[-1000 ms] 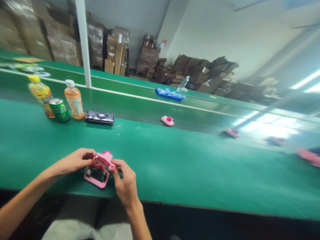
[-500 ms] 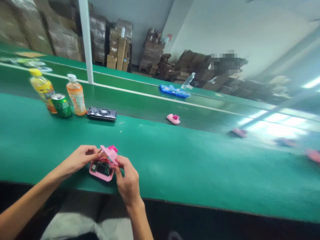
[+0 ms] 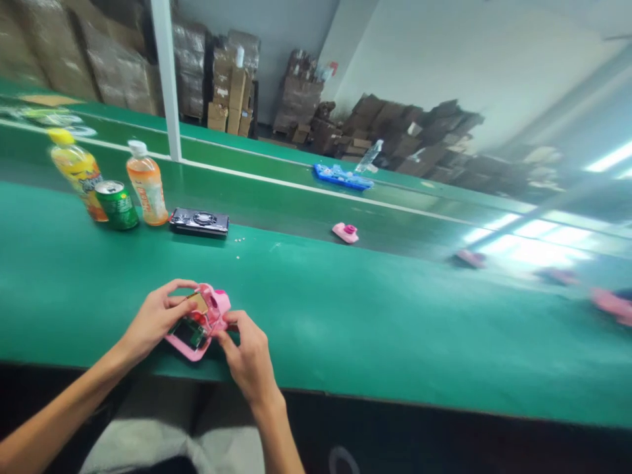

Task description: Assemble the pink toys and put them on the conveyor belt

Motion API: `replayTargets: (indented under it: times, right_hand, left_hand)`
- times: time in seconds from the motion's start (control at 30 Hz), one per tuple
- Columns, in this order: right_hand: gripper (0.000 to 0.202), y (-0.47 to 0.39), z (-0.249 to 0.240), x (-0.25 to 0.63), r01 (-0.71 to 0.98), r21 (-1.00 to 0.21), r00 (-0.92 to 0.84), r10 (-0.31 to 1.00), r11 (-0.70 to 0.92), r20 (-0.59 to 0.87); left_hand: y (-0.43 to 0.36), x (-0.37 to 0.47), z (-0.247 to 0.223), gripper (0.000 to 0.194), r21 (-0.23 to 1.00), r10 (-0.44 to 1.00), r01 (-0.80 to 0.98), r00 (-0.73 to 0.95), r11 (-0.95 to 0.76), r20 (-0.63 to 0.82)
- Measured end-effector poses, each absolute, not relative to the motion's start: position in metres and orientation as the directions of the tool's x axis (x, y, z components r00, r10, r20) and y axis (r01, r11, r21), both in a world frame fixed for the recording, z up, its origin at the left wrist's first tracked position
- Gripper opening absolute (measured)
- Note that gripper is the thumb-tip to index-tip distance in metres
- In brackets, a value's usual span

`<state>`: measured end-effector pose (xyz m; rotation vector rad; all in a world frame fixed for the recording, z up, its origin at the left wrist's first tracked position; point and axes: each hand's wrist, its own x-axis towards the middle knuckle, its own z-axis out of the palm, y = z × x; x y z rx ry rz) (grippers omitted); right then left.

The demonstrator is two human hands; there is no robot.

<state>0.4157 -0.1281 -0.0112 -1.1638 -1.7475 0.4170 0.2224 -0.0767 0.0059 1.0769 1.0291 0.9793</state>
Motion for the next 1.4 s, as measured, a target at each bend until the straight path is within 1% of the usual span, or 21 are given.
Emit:
replayTargets:
  times: [0.13, 0.23, 0.37, 0.43, 0.5, 0.57, 0.67, 0.77, 0.9, 0.97, 1.03, 1.1, 1.13, 1.17, 1.2, 1.27, 1.33, 1.4]
  right_hand:
    - [0.026, -0.129, -0.01, 0.414, 0.54, -0.683, -0.109, 0.846, 0.492, 0.523]
    - [0.029, -0.131, -0.01, 0.413, 0.576, -0.649, -0.134, 0.841, 0.496, 0.524]
    - [0.033, -0.132, -0.011, 0.414, 0.608, -0.614, -0.161, 0.835, 0.504, 0.526]
    - [0.032, -0.132, -0.011, 0.414, 0.613, -0.614, -0.15, 0.837, 0.497, 0.527]
    - [0.03, -0.131, -0.01, 0.416, 0.605, -0.637, -0.138, 0.851, 0.478, 0.507]
    - [0.027, -0.131, -0.01, 0.417, 0.587, -0.67, -0.136, 0.871, 0.455, 0.472]
    - [0.021, -0.13, -0.009, 0.419, 0.554, -0.721, -0.121, 0.897, 0.417, 0.426]
    - [0.016, -0.128, -0.009, 0.42, 0.52, -0.774, -0.088, 0.924, 0.361, 0.372]
    - [0.018, -0.124, -0.008, 0.421, 0.484, -0.83, -0.058, 0.957, 0.276, 0.284]
    - [0.022, -0.124, -0.008, 0.421, 0.465, -0.848, -0.048, 0.963, 0.255, 0.264]
    - [0.028, -0.124, -0.005, 0.418, 0.489, -0.831, 0.036, 0.945, 0.266, 0.324]
    - [0.029, -0.124, 0.003, 0.409, 0.561, -0.769, 0.149, 0.877, 0.305, 0.457]
    - [0.026, -0.123, 0.01, 0.402, 0.597, -0.728, 0.155, 0.841, 0.338, 0.518]
    - [0.023, -0.12, 0.017, 0.393, 0.615, -0.69, 0.109, 0.826, 0.381, 0.553]
    - [0.021, -0.115, 0.025, 0.384, 0.612, -0.664, 0.017, 0.831, 0.43, 0.555]
    - [0.022, -0.102, 0.04, 0.367, 0.57, -0.647, -0.204, 0.851, 0.505, 0.484]
    - [0.025, -0.087, 0.05, 0.353, 0.539, -0.674, -0.337, 0.863, 0.505, 0.377]
    - [0.025, -0.076, 0.054, 0.344, 0.499, -0.74, -0.367, 0.883, 0.452, 0.293]
  left_hand:
    - [-0.078, 0.222, 0.002, 0.037, 0.981, 0.963, -0.126, 0.243, 0.147, -0.113]
    - [-0.077, 0.222, 0.002, 0.035, 0.987, 0.959, -0.113, 0.27, 0.114, -0.08]
    - [-0.073, 0.221, 0.008, 0.042, 0.976, 0.955, -0.061, 0.228, 0.209, -0.19]
    - [-0.071, 0.221, 0.01, 0.042, 0.97, 0.955, -0.061, 0.201, 0.236, -0.219]
    - [-0.068, 0.219, 0.011, 0.042, 0.968, 0.958, -0.071, 0.178, 0.242, -0.226]
    - [-0.068, 0.215, 0.01, 0.045, 0.963, 0.961, -0.099, 0.149, 0.249, -0.233]
    - [-0.072, 0.205, 0.008, 0.052, 0.947, 0.961, -0.178, 0.129, 0.266, -0.245]
    - [-0.081, 0.193, 0.005, 0.052, 0.927, 0.961, -0.255, 0.111, 0.275, -0.255]
    - [-0.097, 0.183, 0.002, 0.056, 0.888, 0.958, -0.366, 0.057, 0.281, -0.279]
    - [-0.103, 0.183, 0.001, 0.057, 0.888, 0.962, -0.377, 0.032, 0.262, -0.27]
    - [-0.105, 0.185, 0.0, 0.057, 0.916, 0.975, -0.345, -0.016, 0.203, -0.222]
    - [-0.106, 0.189, 0.0, 0.056, 0.952, 0.986, -0.277, -0.063, 0.134, -0.157]
    - [-0.105, 0.191, 0.0, 0.055, 0.965, 0.989, -0.238, -0.073, 0.106, -0.127]
    - [-0.104, 0.193, 0.001, 0.053, 0.976, 0.993, -0.202, -0.069, 0.084, -0.1]
    - [-0.103, 0.195, 0.002, 0.051, 0.983, 0.996, -0.173, -0.05, 0.063, -0.073]
    - [-0.101, 0.198, 0.004, 0.052, 0.988, 1.0, -0.152, 0.014, 0.024, -0.022]
    - [-0.098, 0.2, 0.005, 0.061, 0.983, 0.998, -0.183, 0.062, 0.007, 0.005]
    - [-0.096, 0.201, 0.004, 0.074, 0.97, 0.997, -0.241, 0.072, 0.029, -0.012]
